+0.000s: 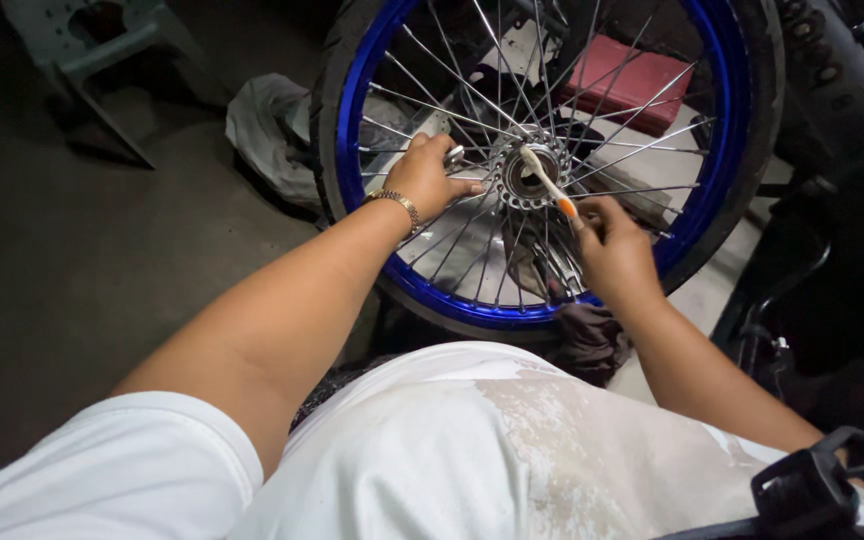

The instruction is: The person wipes the hub and spokes of a blue bicycle wheel with a cloth, then uses a toothbrush to scrub the hub area. The wheel remains mounted on the bicycle during the cleaning.

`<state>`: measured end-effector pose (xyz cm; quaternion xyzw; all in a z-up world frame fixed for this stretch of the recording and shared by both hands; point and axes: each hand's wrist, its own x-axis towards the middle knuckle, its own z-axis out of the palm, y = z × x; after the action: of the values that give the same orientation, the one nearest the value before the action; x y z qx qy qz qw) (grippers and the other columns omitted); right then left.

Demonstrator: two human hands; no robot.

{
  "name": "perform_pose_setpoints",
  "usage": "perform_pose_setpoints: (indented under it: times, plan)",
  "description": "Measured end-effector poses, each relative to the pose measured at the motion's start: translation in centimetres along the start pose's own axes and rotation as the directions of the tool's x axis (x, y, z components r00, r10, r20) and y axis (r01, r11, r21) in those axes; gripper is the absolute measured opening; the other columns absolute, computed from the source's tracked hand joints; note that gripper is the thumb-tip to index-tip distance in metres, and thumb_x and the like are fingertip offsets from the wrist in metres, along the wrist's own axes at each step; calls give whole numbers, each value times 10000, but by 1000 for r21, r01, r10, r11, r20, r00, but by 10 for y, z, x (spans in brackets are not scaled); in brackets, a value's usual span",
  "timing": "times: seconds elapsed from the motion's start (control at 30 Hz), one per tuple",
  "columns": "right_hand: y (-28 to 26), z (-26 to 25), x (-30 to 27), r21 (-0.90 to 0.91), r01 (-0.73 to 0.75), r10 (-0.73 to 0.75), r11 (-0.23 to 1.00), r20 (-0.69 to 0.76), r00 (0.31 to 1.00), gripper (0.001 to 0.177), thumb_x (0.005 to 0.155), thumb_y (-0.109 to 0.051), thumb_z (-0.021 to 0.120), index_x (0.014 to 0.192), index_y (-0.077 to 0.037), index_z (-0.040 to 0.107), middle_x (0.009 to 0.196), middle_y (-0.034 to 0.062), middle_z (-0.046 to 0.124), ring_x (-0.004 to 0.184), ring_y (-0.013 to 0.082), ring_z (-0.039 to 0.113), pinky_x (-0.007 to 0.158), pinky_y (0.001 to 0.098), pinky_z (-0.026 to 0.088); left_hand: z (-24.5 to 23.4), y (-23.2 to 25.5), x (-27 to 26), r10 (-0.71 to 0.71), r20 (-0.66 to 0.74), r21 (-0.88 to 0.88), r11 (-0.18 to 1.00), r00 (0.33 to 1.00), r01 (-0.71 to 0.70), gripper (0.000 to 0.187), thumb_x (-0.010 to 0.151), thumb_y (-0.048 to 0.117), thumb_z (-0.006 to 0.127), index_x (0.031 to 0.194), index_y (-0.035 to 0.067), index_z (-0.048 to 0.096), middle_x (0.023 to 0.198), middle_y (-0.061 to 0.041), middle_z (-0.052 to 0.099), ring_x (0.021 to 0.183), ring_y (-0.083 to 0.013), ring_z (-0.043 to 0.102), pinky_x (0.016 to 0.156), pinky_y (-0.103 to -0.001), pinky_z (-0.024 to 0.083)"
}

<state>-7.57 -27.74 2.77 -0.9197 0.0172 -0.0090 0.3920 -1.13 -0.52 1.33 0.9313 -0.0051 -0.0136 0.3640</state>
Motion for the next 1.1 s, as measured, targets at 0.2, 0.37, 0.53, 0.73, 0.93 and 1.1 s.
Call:
perform_pose_setpoints:
  times: [0.2, 0.37, 0.53, 0.73, 0.93, 1.1]
  plan:
    - [5, 3, -7, -96, 26, -20, 995, 64, 998, 232, 977, -174, 672, 1185, -71, 679, 838, 140, 716, 700, 230, 647, 689, 358, 514, -1, 1, 0, -16, 10, 10, 1000, 1000, 16, 729, 686, 485, 903, 1238, 100, 622, 1299, -141, 557, 1167, -327, 628, 979, -406, 515]
    - [28, -19, -13, -79, 114, -115, 990, -3, 993, 241, 952, -120, 651, 1183, -66, 694, 958, 128, 750, 834, 194, 716, 763, 338, 543, -2, 3, -2, -17, 7, 26, 1000, 1000, 17, 733, 690, 496, 903, 1236, 96, 620, 1298, -147, 556, 1161, -335, 632, 981, -407, 517]
    - [32, -34, -6, -65, 61, -64, 996, -59, 996, 242, 969, -121, 662, 1200, -65, 707, 954, 125, 747, 836, 194, 707, 759, 328, 532, -2, 5, -4, -22, 12, 1, 1000, 1000, 22, 725, 693, 477, 901, 1242, 99, 616, 1289, -144, 560, 1159, -329, 633, 974, -404, 518]
    - [17, -32, 8, -45, 42, -44, 998, -51, 998, 216, 988, -154, 667, 1184, -79, 715, 860, 102, 726, 754, 161, 679, 691, 321, 518, -2, 5, -3, -14, -3, 17, 1000, 1000, 15, 748, 687, 479, 907, 1252, 84, 616, 1310, -154, 558, 1173, -339, 628, 984, -406, 515]
    - [4, -8, 10, -78, 85, -87, 993, -33, 996, 211, 988, -170, 670, 1174, -80, 716, 813, 131, 708, 661, 188, 621, 632, 346, 498, -1, 4, -3, -12, -5, 18, 1000, 1000, 12, 774, 683, 486, 908, 1268, 77, 609, 1321, -162, 549, 1171, -346, 624, 980, -409, 513]
    - [11, -8, -5, -69, 52, -50, 996, 32, 998, 217, 957, -179, 688, 1148, -78, 700, 886, 123, 743, 681, 195, 658, 649, 343, 509, 0, 2, -2, -3, 0, 27, 1000, 1000, 3, 753, 689, 480, 905, 1259, 81, 617, 1316, -160, 559, 1178, -343, 626, 992, -408, 512]
